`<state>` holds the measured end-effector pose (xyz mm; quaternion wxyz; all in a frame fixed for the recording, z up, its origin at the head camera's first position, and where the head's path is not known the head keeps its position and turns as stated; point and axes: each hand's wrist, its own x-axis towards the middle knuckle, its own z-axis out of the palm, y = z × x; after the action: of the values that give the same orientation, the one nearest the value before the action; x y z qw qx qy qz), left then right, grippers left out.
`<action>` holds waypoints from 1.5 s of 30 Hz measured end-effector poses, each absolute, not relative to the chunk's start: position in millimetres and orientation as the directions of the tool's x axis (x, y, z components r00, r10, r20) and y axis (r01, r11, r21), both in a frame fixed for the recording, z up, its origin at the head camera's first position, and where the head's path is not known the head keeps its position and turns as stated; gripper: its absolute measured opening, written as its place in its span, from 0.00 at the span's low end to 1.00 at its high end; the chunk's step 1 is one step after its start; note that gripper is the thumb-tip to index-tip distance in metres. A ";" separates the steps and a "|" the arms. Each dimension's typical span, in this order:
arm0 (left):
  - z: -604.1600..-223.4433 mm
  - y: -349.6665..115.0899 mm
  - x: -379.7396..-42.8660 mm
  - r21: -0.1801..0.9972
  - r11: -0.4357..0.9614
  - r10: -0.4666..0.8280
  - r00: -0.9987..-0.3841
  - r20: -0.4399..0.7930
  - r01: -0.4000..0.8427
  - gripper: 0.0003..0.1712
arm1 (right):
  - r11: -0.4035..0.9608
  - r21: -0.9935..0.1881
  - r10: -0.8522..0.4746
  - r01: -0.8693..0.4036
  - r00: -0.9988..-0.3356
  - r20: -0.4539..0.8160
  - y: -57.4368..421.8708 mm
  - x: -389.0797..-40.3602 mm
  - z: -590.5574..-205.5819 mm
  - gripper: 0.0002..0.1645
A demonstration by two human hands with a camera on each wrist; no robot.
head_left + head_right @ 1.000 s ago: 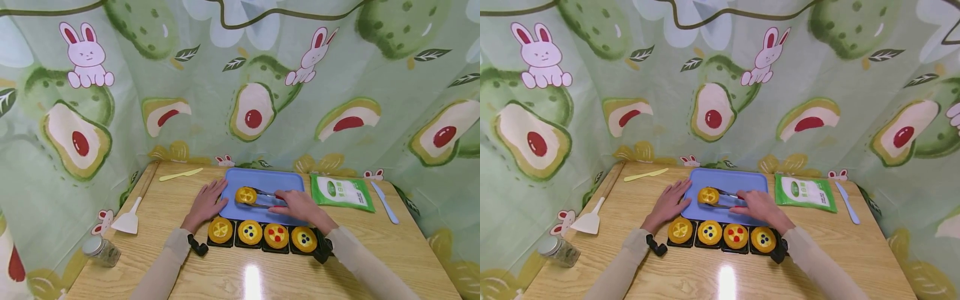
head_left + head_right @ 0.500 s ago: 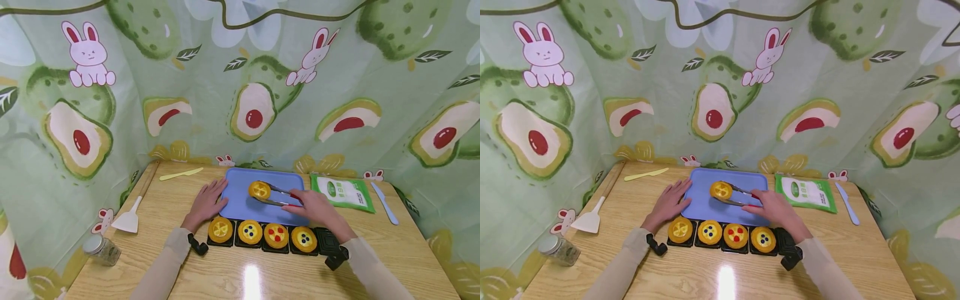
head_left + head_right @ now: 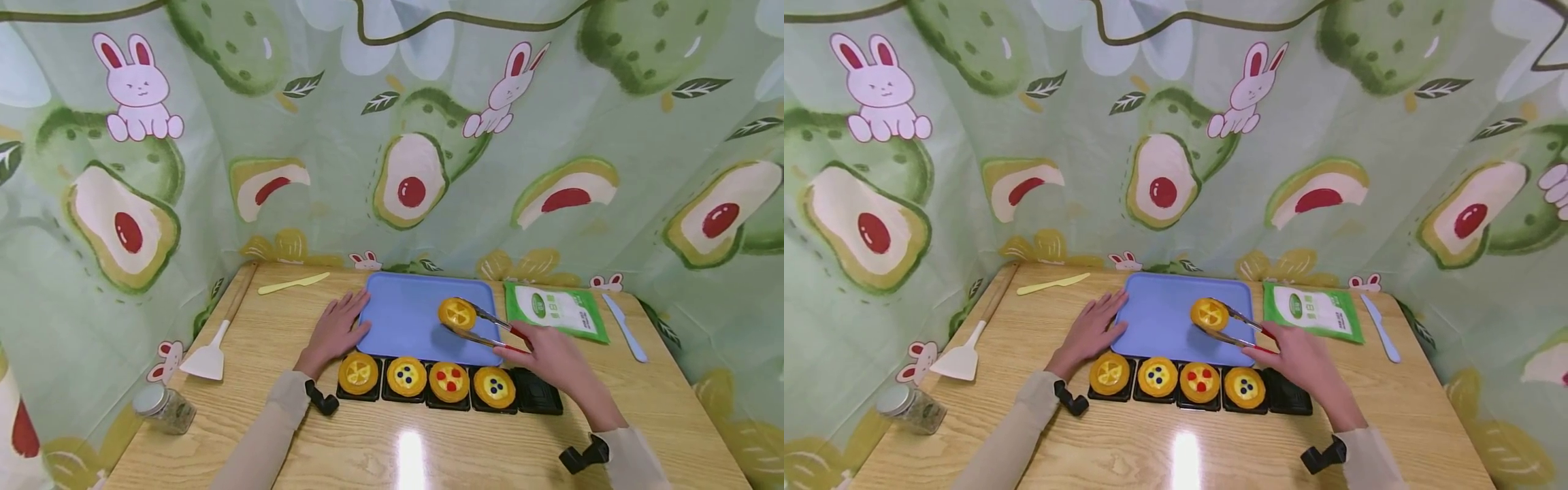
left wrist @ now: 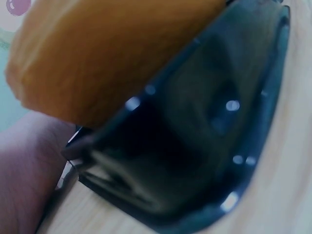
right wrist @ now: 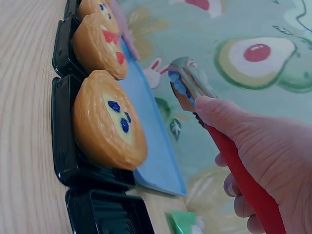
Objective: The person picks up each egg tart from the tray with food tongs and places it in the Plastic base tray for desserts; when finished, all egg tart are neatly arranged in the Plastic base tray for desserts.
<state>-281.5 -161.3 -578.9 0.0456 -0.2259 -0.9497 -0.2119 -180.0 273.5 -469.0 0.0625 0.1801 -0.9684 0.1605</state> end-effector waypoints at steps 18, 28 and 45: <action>-580.8 -161.1 -281.6 0.377 0.811 0.404 -0.894 0.192 0.448 0.40 | 0.950 -0.229 -0.165 -0.212 -0.964 0.209 312.9 -113.0 -456.9 0.27; -579.4 -159.8 -280.5 0.393 0.802 0.402 -0.894 0.199 0.449 0.40 | 0.965 -0.214 -0.102 -0.151 -0.970 0.221 324.2 -82.4 -464.2 0.27; -580.2 -159.9 -280.2 0.410 0.791 0.405 -0.891 0.206 0.454 0.40 | 0.976 -0.218 0.020 -0.005 -0.993 0.113 349.7 -41.6 -473.3 0.29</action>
<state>-280.2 -159.9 -580.2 0.0538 -0.2272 -0.9448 -0.2298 -41.6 349.7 -473.3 0.0573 -0.0040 -0.9923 0.1098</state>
